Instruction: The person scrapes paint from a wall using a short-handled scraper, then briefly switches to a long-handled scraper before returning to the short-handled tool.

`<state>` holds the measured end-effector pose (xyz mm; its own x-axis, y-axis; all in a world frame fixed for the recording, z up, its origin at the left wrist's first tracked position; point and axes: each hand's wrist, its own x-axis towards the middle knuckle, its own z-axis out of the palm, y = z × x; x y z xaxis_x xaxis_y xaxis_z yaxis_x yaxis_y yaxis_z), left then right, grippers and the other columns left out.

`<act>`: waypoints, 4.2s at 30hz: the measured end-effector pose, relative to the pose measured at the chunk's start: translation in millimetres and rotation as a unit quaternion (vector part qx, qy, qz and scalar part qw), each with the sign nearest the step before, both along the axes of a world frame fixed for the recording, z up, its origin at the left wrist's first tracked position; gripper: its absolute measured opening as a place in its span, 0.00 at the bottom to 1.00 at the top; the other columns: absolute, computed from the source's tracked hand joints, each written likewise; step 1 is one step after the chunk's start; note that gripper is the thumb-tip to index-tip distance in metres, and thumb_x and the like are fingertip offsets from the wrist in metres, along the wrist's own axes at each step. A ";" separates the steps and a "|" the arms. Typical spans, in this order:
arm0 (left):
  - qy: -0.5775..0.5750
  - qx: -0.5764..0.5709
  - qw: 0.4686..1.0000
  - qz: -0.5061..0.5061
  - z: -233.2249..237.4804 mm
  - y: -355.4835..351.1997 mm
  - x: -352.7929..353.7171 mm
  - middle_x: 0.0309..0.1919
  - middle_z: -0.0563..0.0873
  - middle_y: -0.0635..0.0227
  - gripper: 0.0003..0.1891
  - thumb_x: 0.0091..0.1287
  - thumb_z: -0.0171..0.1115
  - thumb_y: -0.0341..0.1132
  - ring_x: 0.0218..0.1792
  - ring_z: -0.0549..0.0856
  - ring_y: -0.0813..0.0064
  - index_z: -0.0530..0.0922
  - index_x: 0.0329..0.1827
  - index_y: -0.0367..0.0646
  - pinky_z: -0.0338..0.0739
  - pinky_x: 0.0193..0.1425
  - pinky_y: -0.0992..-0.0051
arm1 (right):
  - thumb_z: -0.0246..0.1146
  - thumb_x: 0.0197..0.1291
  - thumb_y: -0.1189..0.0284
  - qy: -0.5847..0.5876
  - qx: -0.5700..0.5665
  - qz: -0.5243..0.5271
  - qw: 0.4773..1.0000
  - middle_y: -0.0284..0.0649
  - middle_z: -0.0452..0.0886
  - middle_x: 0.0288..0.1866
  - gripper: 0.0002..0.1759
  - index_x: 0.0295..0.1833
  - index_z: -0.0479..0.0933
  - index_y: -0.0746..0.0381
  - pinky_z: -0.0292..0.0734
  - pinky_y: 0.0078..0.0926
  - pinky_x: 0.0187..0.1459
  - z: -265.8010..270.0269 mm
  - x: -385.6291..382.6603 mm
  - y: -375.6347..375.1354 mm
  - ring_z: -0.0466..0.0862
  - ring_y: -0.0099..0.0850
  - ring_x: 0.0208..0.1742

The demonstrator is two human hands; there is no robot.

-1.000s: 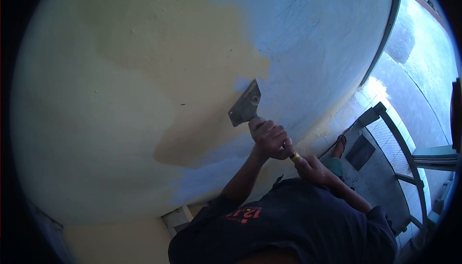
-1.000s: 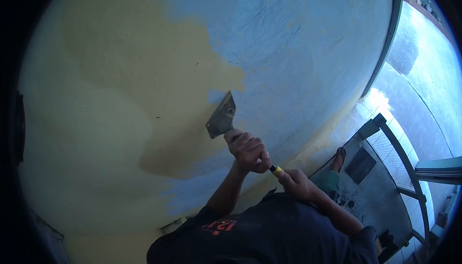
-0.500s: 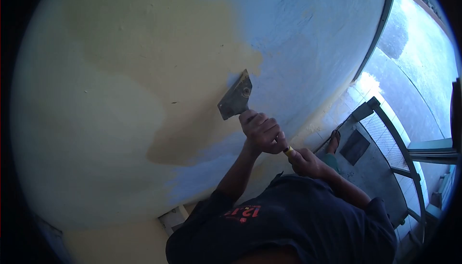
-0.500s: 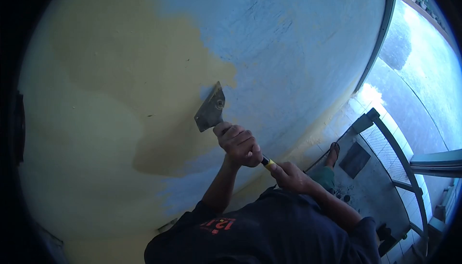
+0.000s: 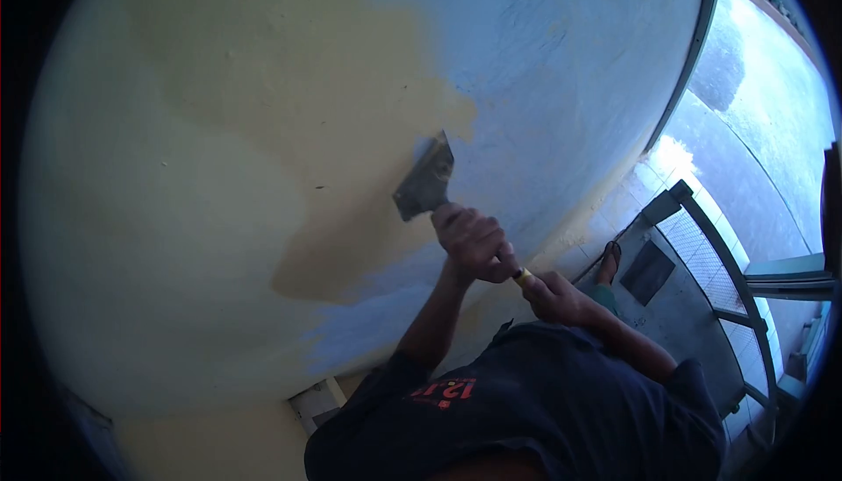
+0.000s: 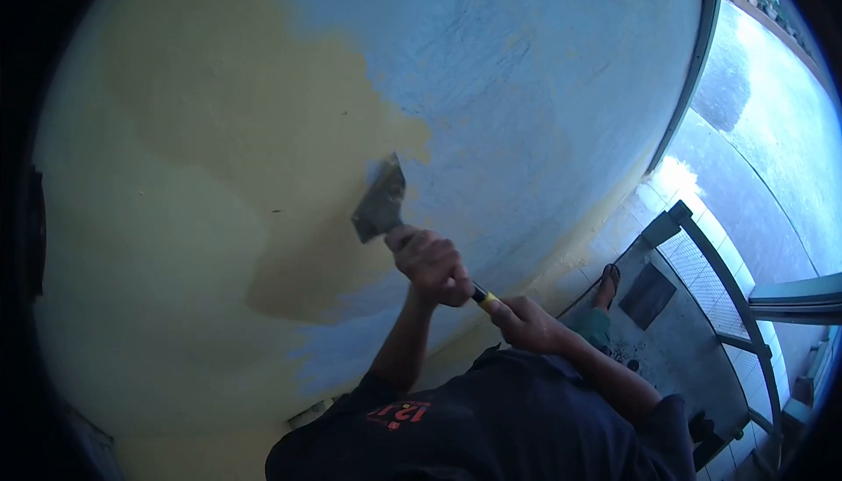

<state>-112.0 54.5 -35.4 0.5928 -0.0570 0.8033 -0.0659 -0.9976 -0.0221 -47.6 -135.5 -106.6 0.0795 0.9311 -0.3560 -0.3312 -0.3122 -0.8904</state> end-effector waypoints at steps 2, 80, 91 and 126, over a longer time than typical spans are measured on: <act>0.003 0.000 1.000 0.003 6.0 -3.2 -0.6 0.11 0.71 0.76 0.11 0.46 0.51 0.41 0.20 0.74 0.75 0.64 0.10 0.54 0.62 0.45 0.68 | 0.46 0.75 0.45 0.023 0.015 0.019 0.999 0.27 0.69 0.22 0.32 0.31 0.70 0.62 0.67 0.25 0.28 3.7 -4.7 -4.4 0.69 0.18 0.25; 0.004 0.000 1.000 0.012 -18.3 -12.8 26.6 0.11 0.71 0.76 0.12 0.47 0.53 0.41 0.19 0.72 0.74 0.64 0.10 0.53 0.62 0.46 0.67 | 0.46 0.74 0.41 -0.016 -0.027 -0.037 0.999 0.27 0.68 0.20 0.34 0.29 0.69 0.62 0.66 0.24 0.25 -19.8 15.6 -16.8 0.68 0.18 0.22; 0.008 -0.023 1.000 0.014 -13.7 -19.1 31.9 0.12 0.73 0.74 0.11 0.46 0.52 0.41 0.20 0.73 0.74 0.65 0.10 0.52 0.62 0.45 0.67 | 0.44 0.75 0.42 -0.047 -0.024 -0.023 0.998 0.27 0.67 0.20 0.34 0.28 0.68 0.61 0.65 0.23 0.25 -2.3 27.1 -23.7 0.67 0.17 0.22; -0.010 -0.019 0.999 0.030 -5.6 -15.1 46.8 0.12 0.71 0.76 0.11 0.43 0.54 0.42 0.20 0.74 0.73 0.65 0.09 0.54 0.63 0.44 0.66 | 0.46 0.75 0.43 -0.044 -0.035 0.025 0.998 0.29 0.71 0.22 0.34 0.32 0.72 0.64 0.70 0.23 0.30 -1.7 53.4 -15.3 0.72 0.17 0.27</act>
<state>-65.2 39.4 -41.1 0.5777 0.0095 0.8162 -0.0062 -0.9999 0.0161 5.8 -150.7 -108.3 0.0676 0.9078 -0.4138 -0.2345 -0.3887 -0.8910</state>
